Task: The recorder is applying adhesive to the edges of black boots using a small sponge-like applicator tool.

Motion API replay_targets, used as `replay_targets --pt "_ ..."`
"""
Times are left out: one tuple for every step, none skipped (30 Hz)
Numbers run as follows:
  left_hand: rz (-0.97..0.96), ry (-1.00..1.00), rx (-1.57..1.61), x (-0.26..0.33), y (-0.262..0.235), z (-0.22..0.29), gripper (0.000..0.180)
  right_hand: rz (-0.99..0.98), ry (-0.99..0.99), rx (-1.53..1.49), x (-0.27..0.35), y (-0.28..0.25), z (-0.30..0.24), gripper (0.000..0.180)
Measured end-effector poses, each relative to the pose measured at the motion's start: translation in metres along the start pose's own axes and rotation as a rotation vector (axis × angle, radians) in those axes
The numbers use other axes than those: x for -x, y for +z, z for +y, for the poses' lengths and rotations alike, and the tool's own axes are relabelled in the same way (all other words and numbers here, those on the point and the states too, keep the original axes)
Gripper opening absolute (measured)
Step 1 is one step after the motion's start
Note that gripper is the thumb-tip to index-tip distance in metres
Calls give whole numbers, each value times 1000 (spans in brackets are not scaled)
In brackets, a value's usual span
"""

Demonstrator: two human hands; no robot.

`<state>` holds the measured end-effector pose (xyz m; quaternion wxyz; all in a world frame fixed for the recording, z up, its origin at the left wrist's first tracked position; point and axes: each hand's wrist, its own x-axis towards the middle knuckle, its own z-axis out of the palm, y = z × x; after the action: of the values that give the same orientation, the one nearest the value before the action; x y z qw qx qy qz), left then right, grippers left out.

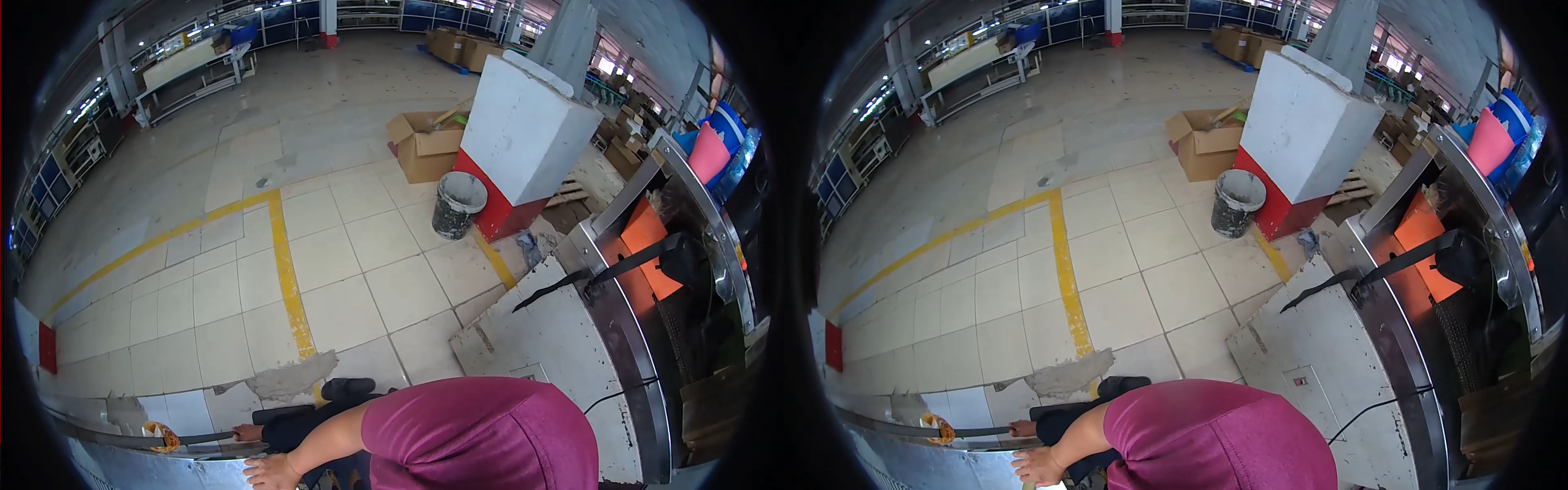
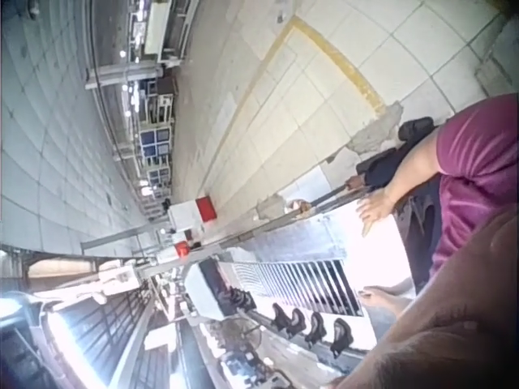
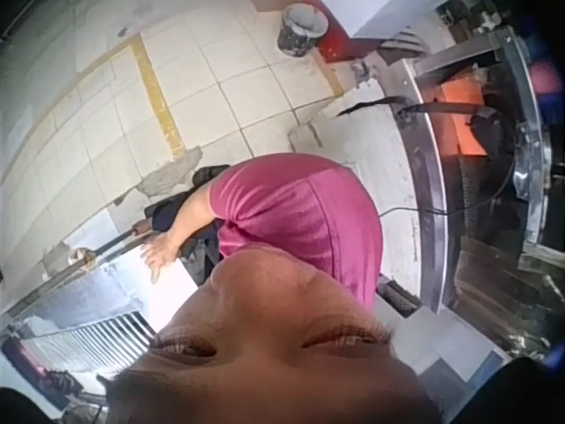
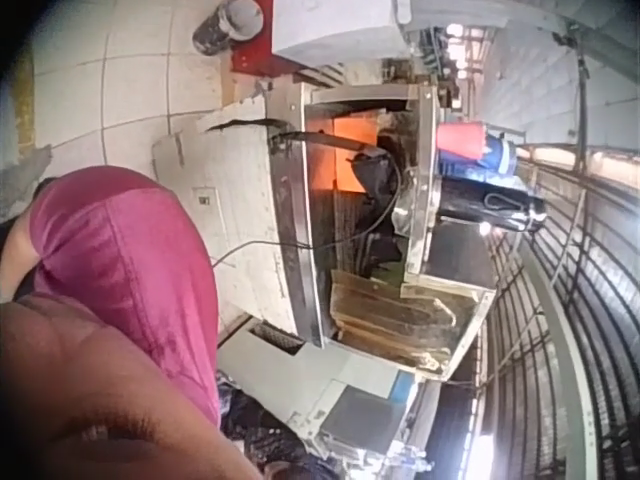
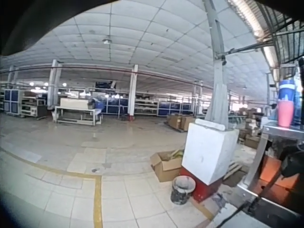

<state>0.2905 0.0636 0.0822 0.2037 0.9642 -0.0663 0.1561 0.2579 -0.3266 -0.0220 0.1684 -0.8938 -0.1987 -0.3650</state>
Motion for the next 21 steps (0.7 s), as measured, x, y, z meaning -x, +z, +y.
replay_targets --pt "-7 -10 5 -2 -3 4 50 -46 13 -37 -2 3 1 44" --pt "-22 -11 17 -7 -1 10 50 -94 36 -65 2 8 5 45" --pt "-35 -15 27 -12 1 17 50 -100 12 -35 6 14 8 45" --pt "-57 -13 42 -17 7 26 50 -101 33 -23 18 21 15 45" --pt "-74 -19 53 -20 10 32 50 23 -25 4 25 27 19 46" --pt "-93 -25 64 -23 14 39 50 145 -83 34 33 32 25 48" --pt "-91 -55 64 -20 10 38 50 18 -80 -22 30 34 24 47" --pt "-90 -84 65 -18 7 37 50 17 -89 -37 30 34 22 47" --pt "-91 -112 69 -16 6 38 50 51 -67 -24 31 34 22 45" --pt "-90 -142 72 -13 4 37 50 85 -48 -14 29 31 21 44" --pt "-90 -172 77 -10 4 38 50 81 -57 -27 26 28 19 44" --pt "-86 -186 74 -8 7 33 50 50 -53 -84 22 25 17 43" --pt "-49 -179 6 -7 12 24 52 18 -47 -142 18 19 15 42" --pt "-15 -165 -60 -8 18 17 53 14 -49 -147 18 16 14 42" --pt "19 -152 -127 -10 23 9 54 34 -34 -150 18 13 15 41" --pt "18 -163 -129 -11 31 3 54 50 -19 -155 20 10 15 40" --pt "15 -131 -127 -10 27 -13 56 51 -44 -188 11 3 11 40" --pt "13 -103 -128 -9 22 -28 57 121 -37 -192 6 -4 12 40" --pt "11 -187 -117 -7 26 -33 59 184 -40 -202 2 -10 8 39" --pt "6 -266 -95 -12 35 -13 60 -209 102 -349 13 -7 8 54" --pt "47 -330 -119 -14 31 -2 60 -220 129 -361 13 -10 3 54"
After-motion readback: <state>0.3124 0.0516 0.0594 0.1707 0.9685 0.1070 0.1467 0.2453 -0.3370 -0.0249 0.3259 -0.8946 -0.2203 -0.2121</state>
